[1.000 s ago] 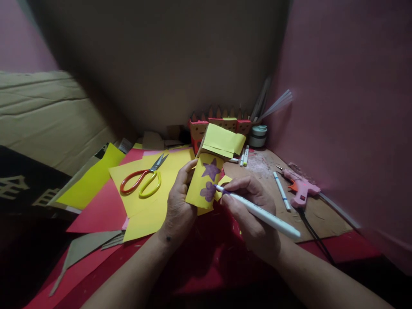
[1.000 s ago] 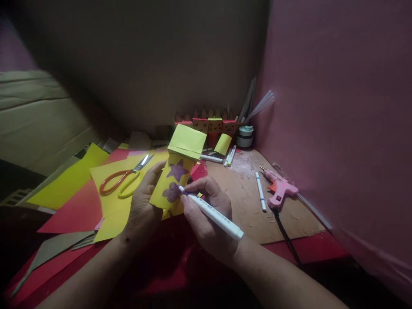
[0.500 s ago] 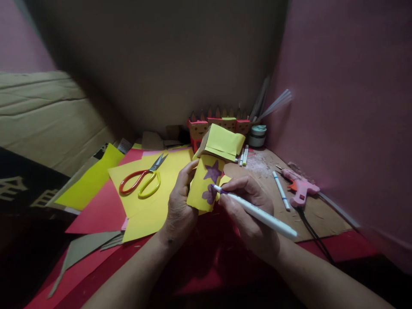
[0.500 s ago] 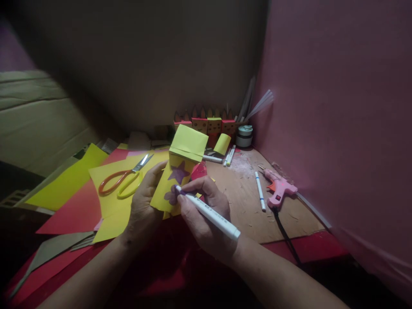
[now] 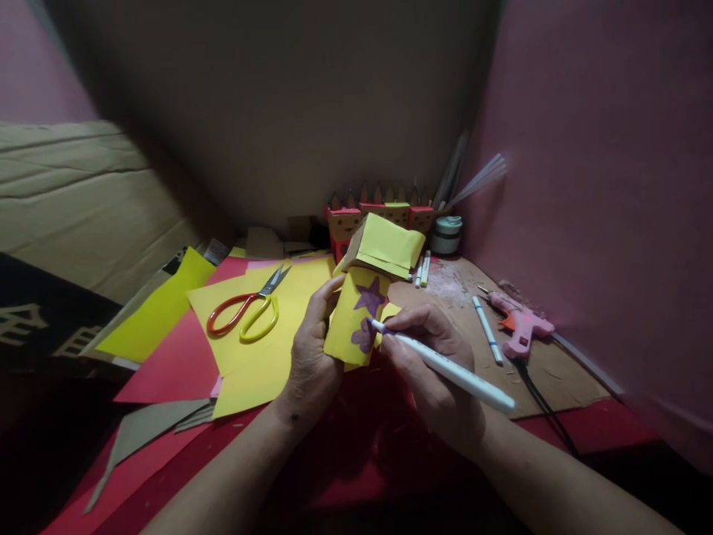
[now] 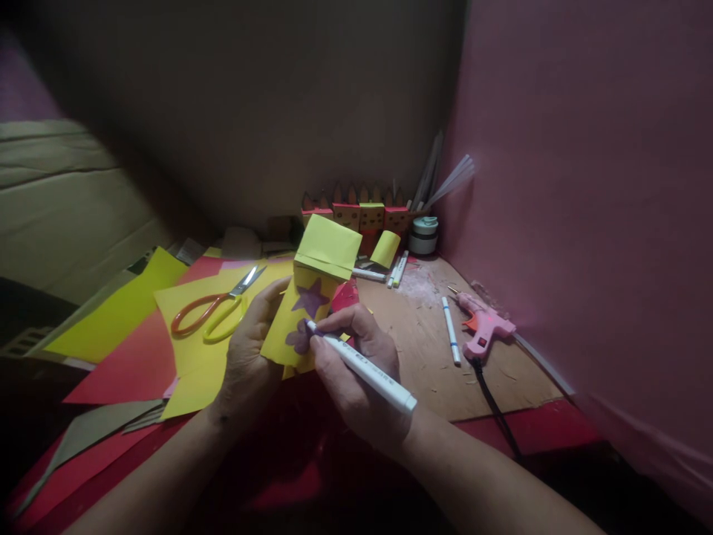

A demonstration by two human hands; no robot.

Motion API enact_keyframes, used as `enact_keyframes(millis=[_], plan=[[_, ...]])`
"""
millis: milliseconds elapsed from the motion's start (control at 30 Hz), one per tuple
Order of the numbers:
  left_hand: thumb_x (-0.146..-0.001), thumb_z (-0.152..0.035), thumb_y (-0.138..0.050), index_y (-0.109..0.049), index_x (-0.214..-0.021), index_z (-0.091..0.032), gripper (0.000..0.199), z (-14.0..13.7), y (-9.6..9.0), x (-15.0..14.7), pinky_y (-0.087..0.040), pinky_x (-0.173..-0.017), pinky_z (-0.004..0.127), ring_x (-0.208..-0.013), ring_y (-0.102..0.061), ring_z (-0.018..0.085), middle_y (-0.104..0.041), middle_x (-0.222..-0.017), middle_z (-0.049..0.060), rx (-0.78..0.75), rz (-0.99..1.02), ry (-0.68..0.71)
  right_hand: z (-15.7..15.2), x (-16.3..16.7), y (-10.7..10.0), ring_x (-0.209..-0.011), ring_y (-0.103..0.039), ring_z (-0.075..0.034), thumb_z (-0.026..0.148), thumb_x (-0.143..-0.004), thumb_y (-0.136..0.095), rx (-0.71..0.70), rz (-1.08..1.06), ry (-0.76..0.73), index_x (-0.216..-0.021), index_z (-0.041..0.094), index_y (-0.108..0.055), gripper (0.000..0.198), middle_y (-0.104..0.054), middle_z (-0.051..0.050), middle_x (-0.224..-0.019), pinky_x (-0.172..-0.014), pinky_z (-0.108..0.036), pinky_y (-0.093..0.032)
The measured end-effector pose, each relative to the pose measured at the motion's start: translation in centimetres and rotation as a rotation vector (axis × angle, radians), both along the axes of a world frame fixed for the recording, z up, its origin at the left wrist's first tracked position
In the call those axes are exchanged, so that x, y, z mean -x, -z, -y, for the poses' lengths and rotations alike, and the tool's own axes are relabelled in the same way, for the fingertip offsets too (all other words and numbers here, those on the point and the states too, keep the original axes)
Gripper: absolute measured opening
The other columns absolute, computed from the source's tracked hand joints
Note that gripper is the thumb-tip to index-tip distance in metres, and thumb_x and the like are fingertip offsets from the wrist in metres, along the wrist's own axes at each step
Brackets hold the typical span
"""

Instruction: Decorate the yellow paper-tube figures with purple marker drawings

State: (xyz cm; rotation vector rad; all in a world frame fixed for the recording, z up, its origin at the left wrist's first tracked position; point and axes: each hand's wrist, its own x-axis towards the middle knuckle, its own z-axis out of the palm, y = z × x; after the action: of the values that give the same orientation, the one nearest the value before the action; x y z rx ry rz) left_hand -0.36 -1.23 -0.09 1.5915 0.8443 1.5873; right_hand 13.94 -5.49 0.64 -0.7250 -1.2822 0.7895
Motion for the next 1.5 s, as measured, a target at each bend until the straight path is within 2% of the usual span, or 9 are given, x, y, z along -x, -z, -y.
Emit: enact_keyframes(millis=[333, 533, 767, 1133, 1300, 1500], plan=[[-0.084, -0.033, -0.080, -0.058, -0.132, -0.026, 0.053, -0.02, -0.37, -0.30, -0.062, -0.089, 0.034, -0.107, -0.072, 0.022, -0.071, -0.127, 0.006, 0.036, 0.027, -0.003, -0.02, -0.04, -0.03, -0.060, -0.055, -0.011, 0.018, -0.087, -0.067, -0.002, -0.016, -0.006, -0.091, 0.024, -0.064, 0.008, -0.063, 0.003, -0.074, -0.054, -0.023, -0.047], [-0.084, -0.033, -0.080, -0.058, -0.133, -0.026, 0.055, 0.00, -0.37, -0.28, -0.061, -0.089, 0.032, -0.107, -0.072, 0.020, -0.071, -0.128, 0.006, 0.025, 0.007, 0.001, 0.12, 0.11, -0.27, -0.064, -0.060, -0.012, 0.017, -0.087, -0.066, -0.019, -0.040, -0.013, -0.092, 0.025, -0.064, 0.009, -0.067, 0.002, -0.079, -0.058, -0.023, -0.051], [-0.085, -0.034, -0.079, -0.058, -0.133, -0.026, 0.053, -0.19, -0.10, -0.21, -0.062, -0.087, 0.030, -0.105, -0.072, 0.019, -0.071, -0.129, 0.006, 0.017, -0.002, -0.001, 0.03, 0.08, -0.02, -0.061, -0.058, -0.011, 0.020, -0.089, -0.066, 0.007, -0.011, -0.013, -0.094, 0.025, -0.064, 0.007, -0.065, 0.003, -0.075, -0.056, -0.023, -0.049], [-0.084, -0.033, -0.079, -0.059, -0.131, -0.027, 0.052, 0.00, -0.17, -0.15, -0.062, -0.089, 0.037, -0.108, -0.072, 0.024, -0.070, -0.132, 0.008, 0.028, -0.009, -0.011, 0.02, 0.25, 0.08, -0.058, -0.055, -0.012, 0.022, -0.089, -0.066, 0.051, -0.023, 0.002, -0.090, 0.024, -0.062, 0.005, -0.062, 0.003, -0.071, -0.051, -0.024, -0.045], [-0.084, -0.034, -0.078, -0.060, -0.132, -0.026, 0.052, -0.06, -0.01, -0.06, -0.060, -0.096, 0.040, -0.114, -0.069, 0.025, -0.068, -0.134, 0.009, 0.033, -0.022, -0.044, -0.06, 0.25, 0.09, -0.059, -0.055, -0.012, 0.022, -0.089, -0.067, 0.038, -0.016, 0.002, -0.092, 0.024, -0.063, 0.006, -0.062, 0.003, -0.071, -0.053, -0.024, -0.046], [-0.083, -0.035, -0.079, -0.059, -0.132, -0.025, 0.054, -0.09, -0.02, -0.11, -0.061, -0.089, 0.036, -0.108, -0.071, 0.024, -0.068, -0.134, 0.009, 0.051, -0.014, -0.030, -0.09, 0.39, 0.09, -0.057, -0.052, -0.011, 0.022, -0.089, -0.067, 0.039, -0.049, -0.015, -0.092, 0.024, -0.063, 0.005, -0.059, 0.004, -0.069, -0.050, -0.023, -0.044]])
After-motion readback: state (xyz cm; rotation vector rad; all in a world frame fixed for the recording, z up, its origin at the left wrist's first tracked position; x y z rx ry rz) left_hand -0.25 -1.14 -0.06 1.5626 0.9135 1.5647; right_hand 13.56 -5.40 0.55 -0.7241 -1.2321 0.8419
